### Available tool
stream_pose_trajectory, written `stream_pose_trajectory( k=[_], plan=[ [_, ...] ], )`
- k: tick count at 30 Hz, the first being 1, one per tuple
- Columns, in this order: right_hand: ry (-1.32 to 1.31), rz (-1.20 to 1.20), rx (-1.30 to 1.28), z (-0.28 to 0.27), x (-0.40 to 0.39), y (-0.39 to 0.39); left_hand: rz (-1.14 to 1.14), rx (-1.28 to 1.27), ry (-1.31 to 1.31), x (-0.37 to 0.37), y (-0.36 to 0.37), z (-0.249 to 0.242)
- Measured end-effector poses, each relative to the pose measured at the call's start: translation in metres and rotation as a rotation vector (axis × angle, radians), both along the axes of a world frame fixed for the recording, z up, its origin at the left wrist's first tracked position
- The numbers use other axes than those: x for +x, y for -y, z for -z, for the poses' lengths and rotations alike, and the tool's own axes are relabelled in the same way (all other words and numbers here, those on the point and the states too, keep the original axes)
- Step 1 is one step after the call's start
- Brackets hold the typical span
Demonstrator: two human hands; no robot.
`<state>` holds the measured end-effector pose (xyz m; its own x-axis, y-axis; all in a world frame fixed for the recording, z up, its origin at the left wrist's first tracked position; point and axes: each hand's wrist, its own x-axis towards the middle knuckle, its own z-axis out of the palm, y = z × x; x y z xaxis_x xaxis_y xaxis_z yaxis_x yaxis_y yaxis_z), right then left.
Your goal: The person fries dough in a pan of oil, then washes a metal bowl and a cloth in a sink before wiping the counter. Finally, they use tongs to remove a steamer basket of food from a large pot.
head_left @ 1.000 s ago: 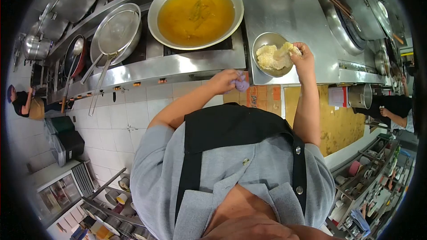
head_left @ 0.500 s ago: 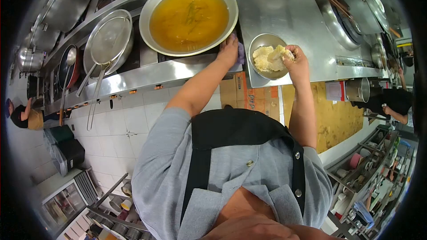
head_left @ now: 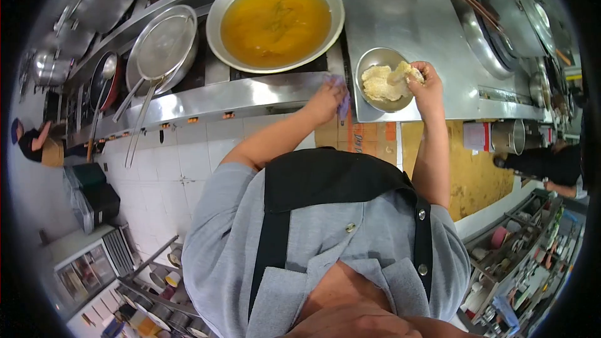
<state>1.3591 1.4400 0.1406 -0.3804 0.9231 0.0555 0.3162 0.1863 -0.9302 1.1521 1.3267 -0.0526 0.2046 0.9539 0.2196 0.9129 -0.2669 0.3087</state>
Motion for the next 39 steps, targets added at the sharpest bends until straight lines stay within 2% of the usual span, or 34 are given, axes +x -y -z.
stream_pose_trajectory(
  k=[4, 7, 10, 12, 19, 21, 24, 25, 26, 28, 29, 31, 33, 35, 38, 39],
  plan=[
    [0.084, -0.036, 0.101, 0.001, -0.002, -0.003, -0.069, -0.014, 0.002, -0.022, 0.045, -0.006],
    [0.037, -0.035, 0.07, 0.011, -0.001, -0.008, -0.283, 0.033, 0.082, -0.065, 0.076, -0.008],
    [0.144, -0.029, 0.117, 0.003, -0.006, 0.001, -0.485, 0.1, 0.104, -0.114, 0.118, -0.008],
    [0.194, -0.02, 0.151, 0.011, -0.007, 0.001, -0.627, -0.015, 0.09, -0.155, 0.147, -0.007],
    [0.352, 0.037, 0.304, 0.019, -0.017, 0.013, -1.128, -0.123, -0.286, -0.299, 0.246, 0.01],
    [0.319, 0.024, 0.288, 0.023, -0.017, 0.011, -1.239, -0.226, -0.411, -0.334, 0.275, 0.008],
    [0.288, -0.001, 0.3, 0.026, -0.013, 0.011, -1.527, -0.892, 0.146, -0.371, 0.314, -0.014],
    [0.271, 0.0, 0.282, 0.023, -0.014, 0.014, -1.492, -1.201, 0.088, -0.377, 0.326, -0.004],
    [0.254, 0.006, 0.262, 0.019, -0.014, 0.016, -1.412, -1.15, -0.003, -0.377, 0.349, 0.002],
    [0.286, 0.033, 0.263, 0.005, -0.025, 0.029, -1.614, -0.925, -0.001, -0.356, 0.382, -0.004],
    [0.291, 0.052, 0.267, 0.004, -0.027, 0.031, -1.876, -0.721, 0.096, -0.359, 0.389, -0.002],
    [0.32, 0.08, 0.272, 0.003, -0.023, 0.036, -2.007, -0.478, 0.067, -0.363, 0.399, -0.002],
    [0.35, 0.081, 0.286, 0.001, -0.026, 0.033, -1.993, -0.164, -0.091, -0.374, 0.412, -0.005],
    [0.344, 0.11, 0.266, -0.003, -0.029, 0.034, -1.881, 0.03, -0.286, -0.389, 0.41, -0.016],
    [0.355, 0.149, 0.263, -0.006, -0.037, 0.036, -1.602, 0.569, -0.394, -0.403, 0.378, -0.043],
    [0.364, 0.167, 0.269, -0.008, -0.038, 0.036, -1.568, 0.558, -0.321, -0.401, 0.364, -0.048]
  ],
)
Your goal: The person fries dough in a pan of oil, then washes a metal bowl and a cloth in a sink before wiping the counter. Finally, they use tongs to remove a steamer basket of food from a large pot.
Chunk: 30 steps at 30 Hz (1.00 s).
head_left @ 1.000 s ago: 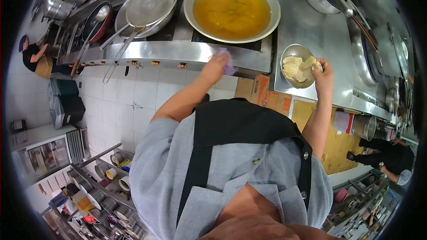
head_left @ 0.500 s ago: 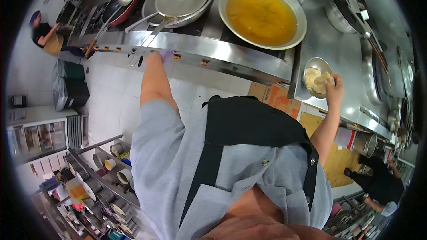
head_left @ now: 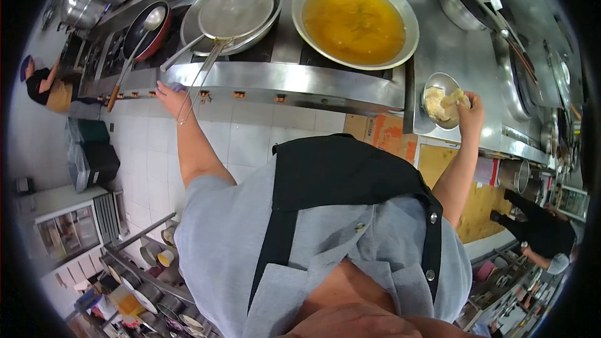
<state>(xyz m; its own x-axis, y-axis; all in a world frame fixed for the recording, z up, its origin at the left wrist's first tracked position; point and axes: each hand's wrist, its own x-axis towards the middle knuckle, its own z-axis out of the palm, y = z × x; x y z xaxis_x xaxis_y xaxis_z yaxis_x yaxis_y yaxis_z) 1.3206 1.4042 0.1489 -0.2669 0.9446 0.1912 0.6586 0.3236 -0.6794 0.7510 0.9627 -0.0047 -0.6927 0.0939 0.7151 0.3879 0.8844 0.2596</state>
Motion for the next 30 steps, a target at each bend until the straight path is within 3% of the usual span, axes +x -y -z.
stream_pose_trajectory(
  k=[2, 5, 8, 11, 15, 17, 19, 22, 25, 30],
  plan=[
    [-0.009, -0.007, 0.033, 0.004, -0.002, -0.003, 0.119, 0.057, 0.092, 0.004, -0.032, -0.005],
    [0.0, 0.013, 0.078, 0.001, -0.009, 0.001, 0.309, -0.077, 0.487, -0.019, -0.06, 0.055],
    [-0.01, 0.042, 0.066, 0.0, -0.006, -0.001, 0.377, -0.078, 0.387, -0.042, -0.079, 0.106],
    [-0.071, 0.039, 0.049, -0.009, -0.008, 0.005, 0.458, -0.19, 0.265, -0.053, -0.08, 0.108],
    [-0.049, 0.067, 0.03, -0.01, -0.013, 0.009, 0.537, -0.334, 0.289, -0.033, -0.08, 0.05],
    [-0.045, 0.067, 0.032, -0.008, -0.012, 0.007, 0.391, -0.423, 0.45, -0.045, -0.085, 0.062],
    [-0.065, 0.065, 0.042, -0.01, -0.013, 0.009, 0.138, -0.527, 0.621, 0.015, -0.105, -0.009],
    [-0.075, 0.078, 0.013, -0.011, -0.011, 0.009, 0.087, -0.276, 0.228, 0.034, -0.11, 0.02],
    [-0.055, 0.081, 0.015, -0.007, -0.01, 0.003, 0.18, -0.271, 0.307, 0.081, -0.116, 0.039],
    [-0.041, 0.072, 0.027, -0.007, -0.011, 0.0, 0.07, -0.474, 0.882, 0.098, -0.126, 0.022]
  ],
)
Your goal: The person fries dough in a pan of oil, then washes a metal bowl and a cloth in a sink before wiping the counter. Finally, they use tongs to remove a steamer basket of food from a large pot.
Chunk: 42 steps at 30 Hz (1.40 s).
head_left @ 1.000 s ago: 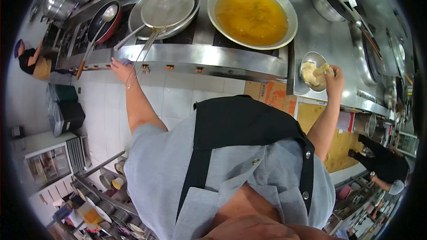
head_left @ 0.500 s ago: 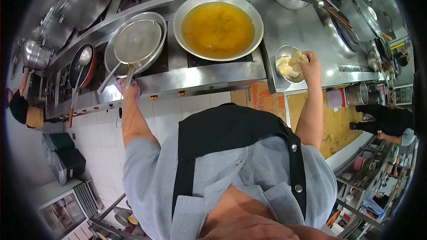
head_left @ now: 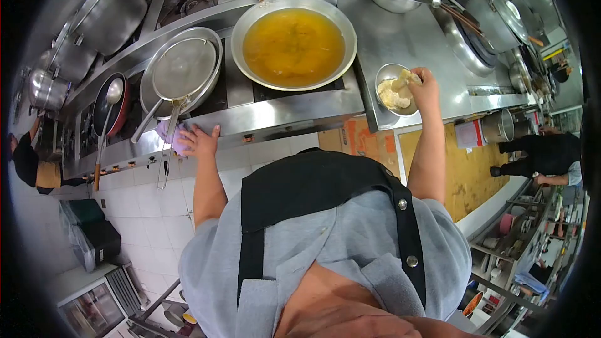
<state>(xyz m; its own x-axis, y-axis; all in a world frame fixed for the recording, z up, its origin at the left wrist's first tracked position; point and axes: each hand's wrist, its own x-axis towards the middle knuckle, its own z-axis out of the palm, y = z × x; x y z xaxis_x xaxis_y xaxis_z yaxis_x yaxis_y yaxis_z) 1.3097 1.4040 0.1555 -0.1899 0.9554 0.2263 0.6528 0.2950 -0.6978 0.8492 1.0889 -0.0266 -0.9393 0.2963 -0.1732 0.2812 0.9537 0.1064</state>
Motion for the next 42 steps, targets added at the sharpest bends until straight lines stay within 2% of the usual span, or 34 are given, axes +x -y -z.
stream_pose_trajectory(
  k=[3, 6, 8, 9, 10, 11, 13, 15, 18, 19, 23, 26, 30, 33, 35, 36, 37, 38, 39, 40, 41, 42],
  plan=[
    [0.002, -0.03, 0.025, 0.004, 0.002, -0.004, 0.025, -0.065, 0.193, -0.006, -0.002, -0.012],
    [-0.004, -0.003, -0.011, 0.006, 0.0, -0.002, 0.023, -0.105, 0.276, -0.014, -0.003, -0.014],
    [0.045, -0.088, 0.1, 0.006, 0.006, -0.002, 0.069, -0.058, 0.238, -0.011, -0.002, -0.019],
    [0.046, -0.053, 0.098, -0.005, 0.003, 0.01, 0.055, -0.026, 0.212, -0.013, 0.004, -0.023],
    [0.102, -0.095, 0.143, -0.001, 0.01, 0.003, 0.154, -0.032, 0.097, -0.028, 0.008, -0.004],
    [0.074, -0.1, 0.068, 0.0, 0.012, -0.001, 0.231, -0.054, -0.017, -0.045, 0.016, 0.012],
    [0.069, -0.17, 0.063, -0.002, 0.014, -0.005, 0.022, 0.107, -0.013, -0.053, 0.027, -0.015],
    [0.111, -0.183, 0.126, 0.014, 0.018, -0.022, -0.103, 0.31, -0.156, -0.064, 0.035, -0.024],
    [-0.021, -0.178, -0.032, 0.015, 0.012, -0.027, -0.019, 0.288, -0.265, -0.063, 0.041, -0.026],
    [-0.06, -0.151, -0.078, 0.012, 0.01, -0.026, -0.024, 0.271, -0.22, -0.068, 0.041, -0.02],
    [-0.029, -0.138, -0.022, 0.002, -0.002, -0.028, -0.001, 0.214, -0.114, -0.097, 0.047, 0.011],
    [0.03, -0.105, 0.034, 0.005, -0.005, -0.034, 0.034, 0.209, -0.086, -0.115, 0.063, 0.009],
    [0.041, -0.072, 0.074, 0.004, -0.002, -0.032, 0.06, 0.122, -0.159, -0.167, 0.094, 0.036],
    [0.12, -0.005, 0.103, 0.005, 0.002, -0.031, 0.024, 0.004, -0.068, -0.211, 0.116, 0.039],
    [0.138, 0.038, 0.085, 0.009, 0.011, -0.037, 0.036, -0.124, -0.002, -0.213, 0.126, 0.002],
    [0.252, 0.023, 0.141, 0.013, 0.018, -0.045, -0.295, 0.413, 0.062, -0.236, 0.127, 0.022],
    [0.371, 0.024, 0.189, 0.018, 0.029, -0.052, -0.184, 0.268, -0.061, -0.261, 0.143, 0.05],
    [0.281, 0.028, 0.17, 0.026, 0.037, -0.056, -0.089, 0.116, -0.199, -0.286, 0.157, 0.078],
    [0.245, 0.095, 0.143, 0.026, 0.036, -0.053, 0.099, 0.199, -0.148, -0.333, 0.174, 0.116],
    [0.267, 0.155, 0.136, 0.015, 0.025, -0.038, 0.192, -0.154, -0.289, -0.323, 0.177, 0.097],
    [0.218, 0.144, 0.158, 0.02, 0.028, -0.042, 0.169, -0.15, -0.307, -0.31, 0.174, 0.075],
    [0.155, 0.133, 0.126, 0.011, 0.02, -0.03, 0.244, -0.273, -0.207, -0.317, 0.181, 0.064]
  ],
)
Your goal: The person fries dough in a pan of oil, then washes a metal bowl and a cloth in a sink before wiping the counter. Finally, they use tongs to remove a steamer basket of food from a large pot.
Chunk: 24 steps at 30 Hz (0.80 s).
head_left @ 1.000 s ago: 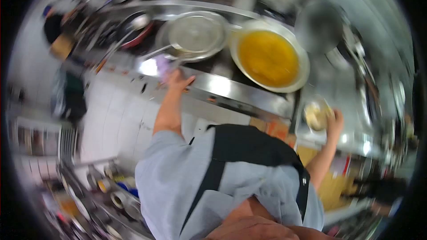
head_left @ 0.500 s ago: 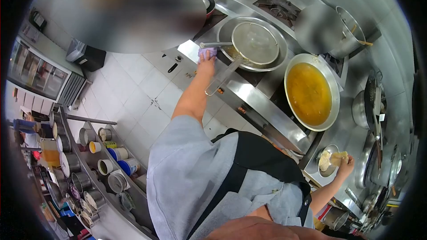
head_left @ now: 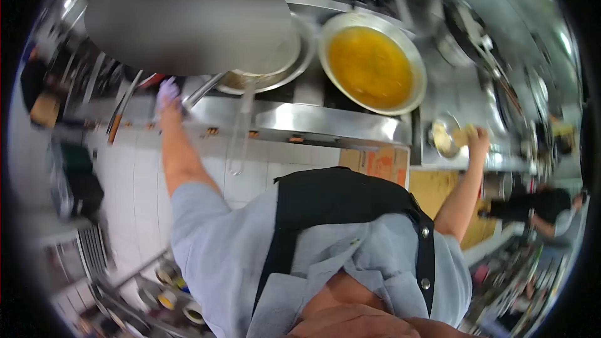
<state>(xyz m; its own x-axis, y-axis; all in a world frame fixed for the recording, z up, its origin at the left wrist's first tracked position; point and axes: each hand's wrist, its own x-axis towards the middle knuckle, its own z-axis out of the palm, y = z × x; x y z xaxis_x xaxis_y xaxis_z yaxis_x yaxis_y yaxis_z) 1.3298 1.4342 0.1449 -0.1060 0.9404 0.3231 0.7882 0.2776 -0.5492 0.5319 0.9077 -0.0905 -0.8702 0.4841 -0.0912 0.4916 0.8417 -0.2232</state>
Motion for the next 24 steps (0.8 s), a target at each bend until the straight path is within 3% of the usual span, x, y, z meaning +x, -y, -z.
stream_pose_trajectory(
  k=[1, 3, 5, 7, 9, 11, 13, 17, 19, 21, 24],
  plan=[
    [0.042, 0.019, 0.023, -0.015, -0.013, 0.016, -0.196, 0.22, 0.088, 0.007, 0.001, -0.009],
    [0.079, 0.052, 0.039, -0.021, -0.02, 0.023, -0.233, 0.115, 0.033, 0.062, -0.018, -0.082],
    [0.04, 0.041, 0.035, -0.018, -0.021, 0.018, -0.264, 0.127, -0.048, 0.057, -0.013, -0.069],
    [-0.011, 0.041, 0.03, -0.017, -0.019, 0.012, -0.14, 0.405, -0.242, 0.05, 0.002, -0.042],
    [-0.005, 0.063, 0.044, -0.031, -0.034, 0.027, 0.064, 0.693, -0.418, 0.08, 0.01, -0.045],
    [-0.031, 0.071, 0.042, -0.034, -0.037, 0.028, 0.145, 0.801, -0.453, 0.123, 0.023, -0.055],
    [-0.095, 0.061, 0.044, -0.03, -0.035, 0.023, -0.028, 0.801, -0.376, 0.156, 0.048, -0.035],
    [-0.109, 0.049, 0.002, -0.002, -0.031, 0.01, -0.376, 0.564, -0.248, 0.235, 0.113, 0.015],
    [-0.014, 0.044, -0.044, 0.007, -0.03, 0.008, -0.708, 0.432, -0.106, 0.266, 0.134, 0.038],
    [-0.099, -0.013, -0.032, 0.017, -0.022, -0.003, -1.029, 0.436, 0.109, 0.294, 0.146, 0.049],
    [-0.122, -0.021, -0.103, 0.016, -0.022, 0.003, -0.962, 0.312, 0.299, 0.297, 0.161, 0.076]
  ],
)
